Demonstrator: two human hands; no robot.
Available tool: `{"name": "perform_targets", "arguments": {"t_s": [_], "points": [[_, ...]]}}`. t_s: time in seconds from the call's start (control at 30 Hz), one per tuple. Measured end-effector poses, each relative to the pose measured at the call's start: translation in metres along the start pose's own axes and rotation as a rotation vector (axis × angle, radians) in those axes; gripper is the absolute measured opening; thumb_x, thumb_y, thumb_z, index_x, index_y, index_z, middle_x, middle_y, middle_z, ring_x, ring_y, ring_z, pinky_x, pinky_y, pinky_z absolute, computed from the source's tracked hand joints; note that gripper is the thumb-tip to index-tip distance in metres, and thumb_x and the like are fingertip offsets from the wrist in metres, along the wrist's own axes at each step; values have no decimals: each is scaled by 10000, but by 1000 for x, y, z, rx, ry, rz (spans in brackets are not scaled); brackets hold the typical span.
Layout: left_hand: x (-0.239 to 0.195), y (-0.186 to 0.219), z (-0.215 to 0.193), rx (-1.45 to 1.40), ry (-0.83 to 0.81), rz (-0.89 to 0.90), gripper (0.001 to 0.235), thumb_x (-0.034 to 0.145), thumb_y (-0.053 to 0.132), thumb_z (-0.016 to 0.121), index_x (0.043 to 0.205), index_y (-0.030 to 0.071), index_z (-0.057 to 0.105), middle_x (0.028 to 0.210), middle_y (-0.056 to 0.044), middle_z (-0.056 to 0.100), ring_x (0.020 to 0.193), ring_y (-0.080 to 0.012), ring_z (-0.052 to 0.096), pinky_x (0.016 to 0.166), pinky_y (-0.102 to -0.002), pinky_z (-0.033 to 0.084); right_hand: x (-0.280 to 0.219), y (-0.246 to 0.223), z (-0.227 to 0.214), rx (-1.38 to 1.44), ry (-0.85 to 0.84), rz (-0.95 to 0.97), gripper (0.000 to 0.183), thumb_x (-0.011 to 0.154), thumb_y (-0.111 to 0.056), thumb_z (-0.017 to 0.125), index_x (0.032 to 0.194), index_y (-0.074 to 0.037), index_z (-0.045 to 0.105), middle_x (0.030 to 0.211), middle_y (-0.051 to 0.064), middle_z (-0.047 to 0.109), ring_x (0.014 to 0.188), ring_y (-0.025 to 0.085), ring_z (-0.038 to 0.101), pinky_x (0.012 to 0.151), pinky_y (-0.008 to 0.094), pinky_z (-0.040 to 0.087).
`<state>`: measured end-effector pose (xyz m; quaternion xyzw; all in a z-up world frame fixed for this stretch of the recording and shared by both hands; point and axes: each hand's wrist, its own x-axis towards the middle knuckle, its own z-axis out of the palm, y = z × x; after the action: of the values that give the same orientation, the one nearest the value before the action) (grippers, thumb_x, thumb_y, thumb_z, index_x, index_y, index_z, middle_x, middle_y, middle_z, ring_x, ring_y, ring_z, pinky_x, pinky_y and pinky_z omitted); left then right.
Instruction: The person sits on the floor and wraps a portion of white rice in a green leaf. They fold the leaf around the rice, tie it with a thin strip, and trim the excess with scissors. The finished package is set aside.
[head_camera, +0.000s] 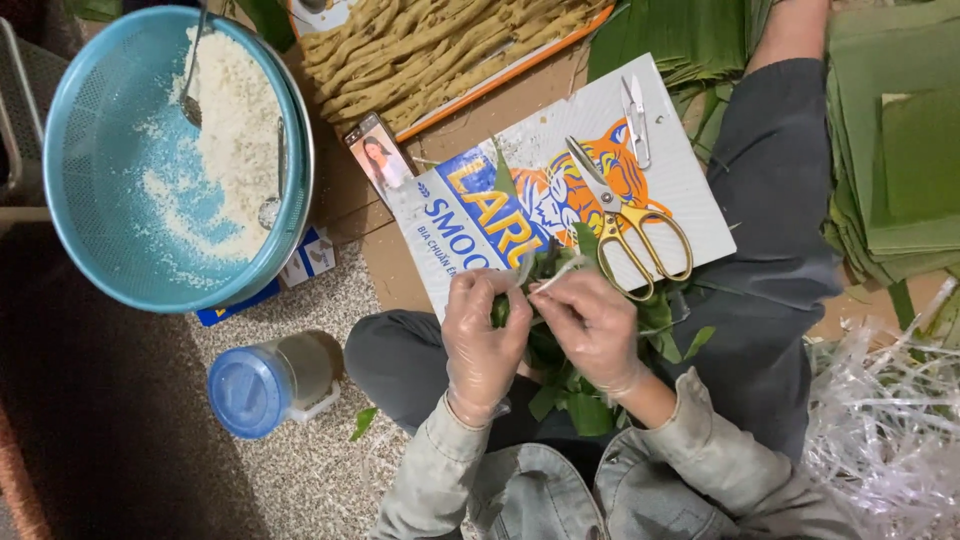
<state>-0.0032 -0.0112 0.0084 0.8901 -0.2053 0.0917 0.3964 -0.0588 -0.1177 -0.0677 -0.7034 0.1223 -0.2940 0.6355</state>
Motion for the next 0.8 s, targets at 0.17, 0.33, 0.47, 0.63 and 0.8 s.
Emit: {"name": "perform_targets", "arguments": {"t_s": [0.17,0.33,0.47,0.63,0.8], "points": [[-1,1,-3,-28,-18,11,111,809,-4,716,828,97,675,835,-57,609,865,-363,752,679,-403,621,45,-34,-13,-215,-120,-427,61,927,-75,702,884,-32,708,1084,205,706,1013,368,731,810,406,627],[0,-1,0,0,4,9,115,801,-11,728,812,86,665,832,-65,620,854,-351,751,687,-376,616,32,-19,-14,-61,-153,-237,72,908,-34,708,955,21,706,1046,229,700,863,358,743,713,412,617],[-1,1,-1,-3,-6,22,106,815,0,729,827,79,658,835,-67,608,875,-371,750,683,-396,617,19,-1,-11,67,-176,-112,108,835,-31,800,940,-16,777,955,157,737,807,301,770,643,357,624],[-2,-1,1,1,-2,39,127,794,-5,734,822,88,653,839,-54,601,887,-350,750,698,-384,618,28,-12,-12,-233,-118,-388,30,880,-108,779,883,-79,774,1047,136,715,778,247,740,684,345,609],[-5,-4,4,10,-18,92,149,794,-33,727,837,93,659,864,-43,600,907,-334,746,729,-376,621,49,-22,-14,-18,-326,-301,53,889,36,728,838,21,720,788,226,713,635,321,730,587,374,621]]}}
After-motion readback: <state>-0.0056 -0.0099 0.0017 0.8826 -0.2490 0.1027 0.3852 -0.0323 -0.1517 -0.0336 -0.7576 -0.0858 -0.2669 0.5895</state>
